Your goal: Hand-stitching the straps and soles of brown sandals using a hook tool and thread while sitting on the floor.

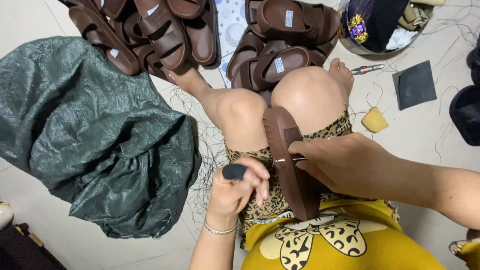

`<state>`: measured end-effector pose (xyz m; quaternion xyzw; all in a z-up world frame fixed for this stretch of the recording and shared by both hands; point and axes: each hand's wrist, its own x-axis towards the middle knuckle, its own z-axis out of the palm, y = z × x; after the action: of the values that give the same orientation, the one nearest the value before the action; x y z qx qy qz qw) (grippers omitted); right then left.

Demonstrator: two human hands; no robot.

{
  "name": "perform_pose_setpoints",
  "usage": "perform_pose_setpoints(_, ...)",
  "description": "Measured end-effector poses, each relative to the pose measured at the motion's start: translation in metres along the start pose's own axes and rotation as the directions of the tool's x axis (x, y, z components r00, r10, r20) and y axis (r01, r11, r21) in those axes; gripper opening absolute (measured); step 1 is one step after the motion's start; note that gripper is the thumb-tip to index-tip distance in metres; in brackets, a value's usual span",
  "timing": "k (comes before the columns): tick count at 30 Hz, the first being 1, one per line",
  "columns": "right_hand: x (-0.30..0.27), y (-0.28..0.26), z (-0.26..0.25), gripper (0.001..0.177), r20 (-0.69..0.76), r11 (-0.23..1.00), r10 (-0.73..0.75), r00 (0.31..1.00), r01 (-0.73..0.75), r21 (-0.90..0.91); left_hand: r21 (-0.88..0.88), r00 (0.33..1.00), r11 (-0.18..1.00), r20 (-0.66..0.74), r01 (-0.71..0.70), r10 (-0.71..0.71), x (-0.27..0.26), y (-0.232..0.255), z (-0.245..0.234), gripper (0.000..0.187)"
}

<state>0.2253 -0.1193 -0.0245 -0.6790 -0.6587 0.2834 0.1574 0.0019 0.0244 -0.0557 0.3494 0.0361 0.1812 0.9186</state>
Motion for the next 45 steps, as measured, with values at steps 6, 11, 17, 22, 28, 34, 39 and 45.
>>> perform_pose_setpoints(6, -0.03, 0.022, -0.008, 0.046, 0.161, 0.872, -0.074, 0.984, 0.142, -0.468, 0.705, 0.813, 0.411, -0.539, 0.578, -0.219, 0.016, -0.007, 0.033, 0.021)
perform_pose_setpoints(11, -0.074, 0.072, -0.059, 0.049, -0.035, 0.964, 0.257, 0.966, -0.258, -0.057, 0.768, 0.864, 0.511, -0.495, 0.386, 0.091, 0.006, 0.008, 0.008, 0.027)
perform_pose_setpoints(17, -0.034, 0.044, -0.011, 0.045, -0.12, 0.793, 0.176, 0.977, -0.068, 0.605, 0.892, 0.934, 0.339, -0.347, 0.299, 0.088, 0.014, 0.014, 0.014, 0.019)
perform_pose_setpoints(22, -0.024, 0.027, -0.01, 0.047, 0.023, 0.758, 0.3, 0.954, -0.253, 0.602, 0.856, 0.799, -0.111, -0.414, 0.504, 0.436, -0.024, 0.046, -0.033, 0.014)
perform_pose_setpoints(28, -0.03, 0.031, 0.002, 0.042, -0.177, 0.983, -0.02, 0.984, 0.052, 0.179, 0.766, 0.761, -0.321, -0.318, 0.557, 0.565, -0.023, 0.052, -0.054, 0.03)
perform_pose_setpoints(34, -0.03, 0.027, 0.008, 0.067, 0.001, 1.0, 0.01, 1.0, -0.01, -0.004, 0.922, 0.968, 0.32, -0.245, 0.217, 0.048, 0.027, 0.017, 0.018, 0.065)
perform_pose_setpoints(39, -0.028, 0.011, 0.0, 0.072, 0.002, 0.972, -0.015, 1.0, 0.015, -0.234, 0.973, 0.972, 0.197, -0.078, 0.123, -0.22, 0.025, -0.001, 0.001, 0.098)
perform_pose_setpoints(45, 0.006, -0.013, 0.009, 0.02, -0.14, 0.872, -0.122, 0.983, 0.039, -0.488, 0.959, 0.966, 0.157, -0.211, 0.234, -0.151, 0.022, -0.01, -0.002, 0.114)
